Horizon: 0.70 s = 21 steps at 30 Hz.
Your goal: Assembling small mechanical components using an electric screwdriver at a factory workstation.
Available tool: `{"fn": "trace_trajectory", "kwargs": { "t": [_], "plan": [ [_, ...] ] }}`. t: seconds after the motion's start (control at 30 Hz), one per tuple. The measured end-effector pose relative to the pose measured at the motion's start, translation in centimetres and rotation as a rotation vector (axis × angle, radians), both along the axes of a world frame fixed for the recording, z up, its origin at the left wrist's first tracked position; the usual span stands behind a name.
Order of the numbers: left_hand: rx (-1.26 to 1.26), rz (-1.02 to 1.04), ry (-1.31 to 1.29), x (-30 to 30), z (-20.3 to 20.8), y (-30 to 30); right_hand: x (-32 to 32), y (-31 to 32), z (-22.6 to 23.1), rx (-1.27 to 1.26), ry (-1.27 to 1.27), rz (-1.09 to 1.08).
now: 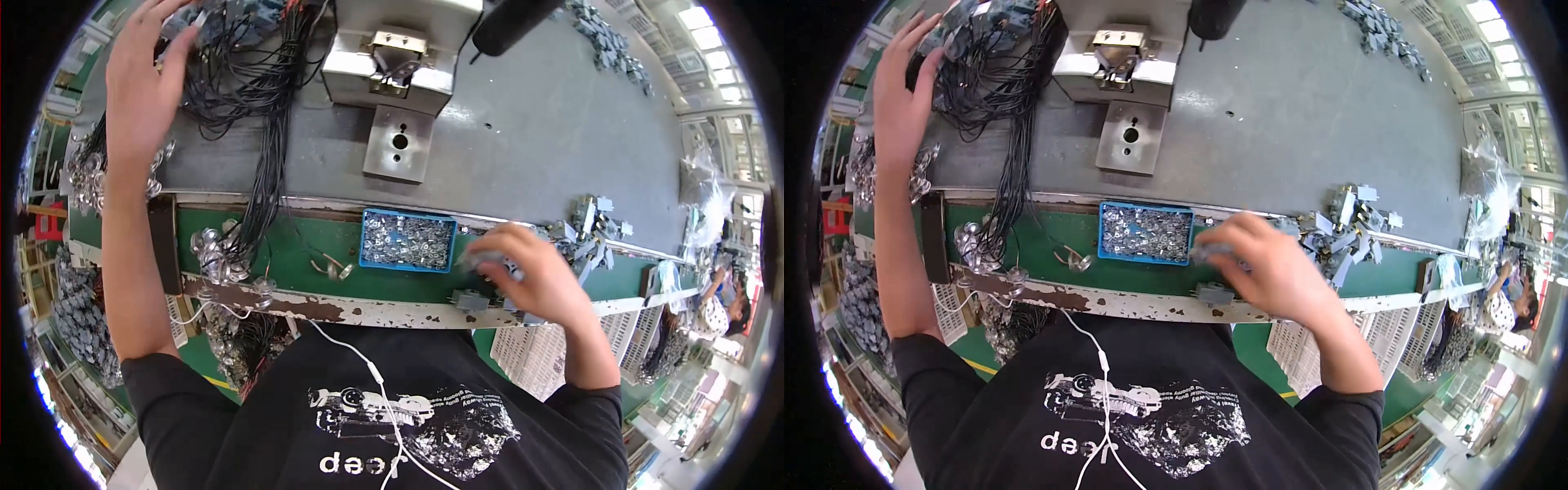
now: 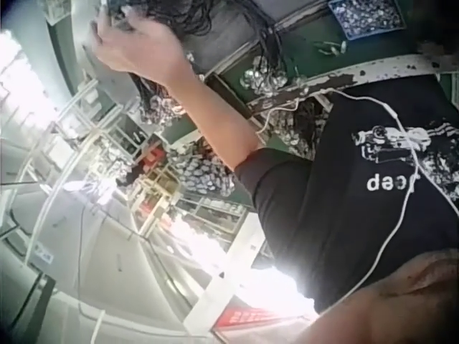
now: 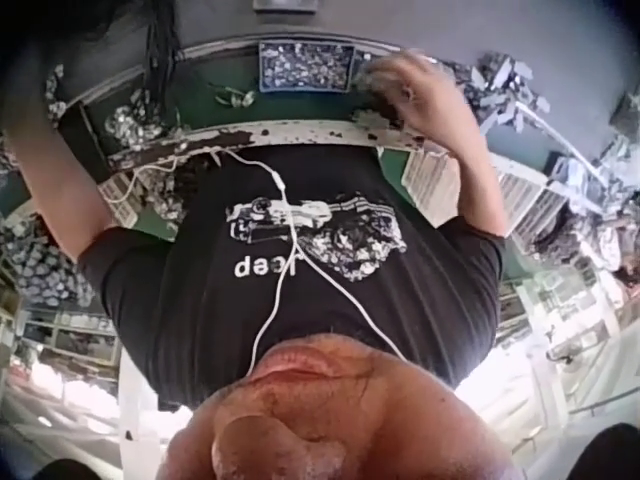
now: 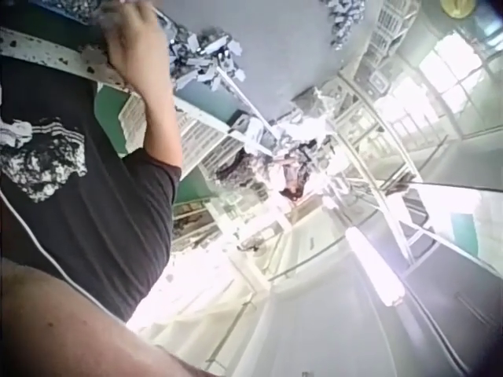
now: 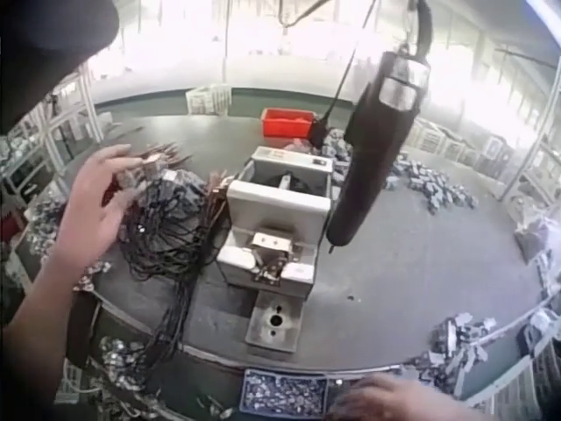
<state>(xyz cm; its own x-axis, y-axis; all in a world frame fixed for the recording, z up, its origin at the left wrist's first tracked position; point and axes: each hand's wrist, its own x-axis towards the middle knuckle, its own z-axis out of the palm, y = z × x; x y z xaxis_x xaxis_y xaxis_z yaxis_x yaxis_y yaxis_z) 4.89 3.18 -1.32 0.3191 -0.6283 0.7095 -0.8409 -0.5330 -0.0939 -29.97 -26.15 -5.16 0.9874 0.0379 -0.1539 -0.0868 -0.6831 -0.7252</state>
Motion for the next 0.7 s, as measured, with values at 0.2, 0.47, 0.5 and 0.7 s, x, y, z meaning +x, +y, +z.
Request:
{"fn": "trace_trajectory", "kwargs": {
  "t": [0.2, 0.47, 0.5, 0.7],
  "plan": [
    [0.762, -0.232, 0.796, -10.4, -0.5, -0.1, 8.3, 0.7, 3.7, -0.026, -0.218, 0.106],
    [0.823, -0.209, 0.78, -12.1, 0.1, 1.8, 13.1, 3.1, -0.6, -0.282, -0.402, 0.169],
    [0.92, -0.291, 0.725, -11.9, -0.3, 2.3, 13.2, 3.3, -0.7, -0.29, -0.324, 0.13],
    [0.608, -0.498, 1.029, -8.7, 1.1, 1.1, 12.3, 3.4, -2.0, -0.397, -0.582, 0.028]
  ]
}}
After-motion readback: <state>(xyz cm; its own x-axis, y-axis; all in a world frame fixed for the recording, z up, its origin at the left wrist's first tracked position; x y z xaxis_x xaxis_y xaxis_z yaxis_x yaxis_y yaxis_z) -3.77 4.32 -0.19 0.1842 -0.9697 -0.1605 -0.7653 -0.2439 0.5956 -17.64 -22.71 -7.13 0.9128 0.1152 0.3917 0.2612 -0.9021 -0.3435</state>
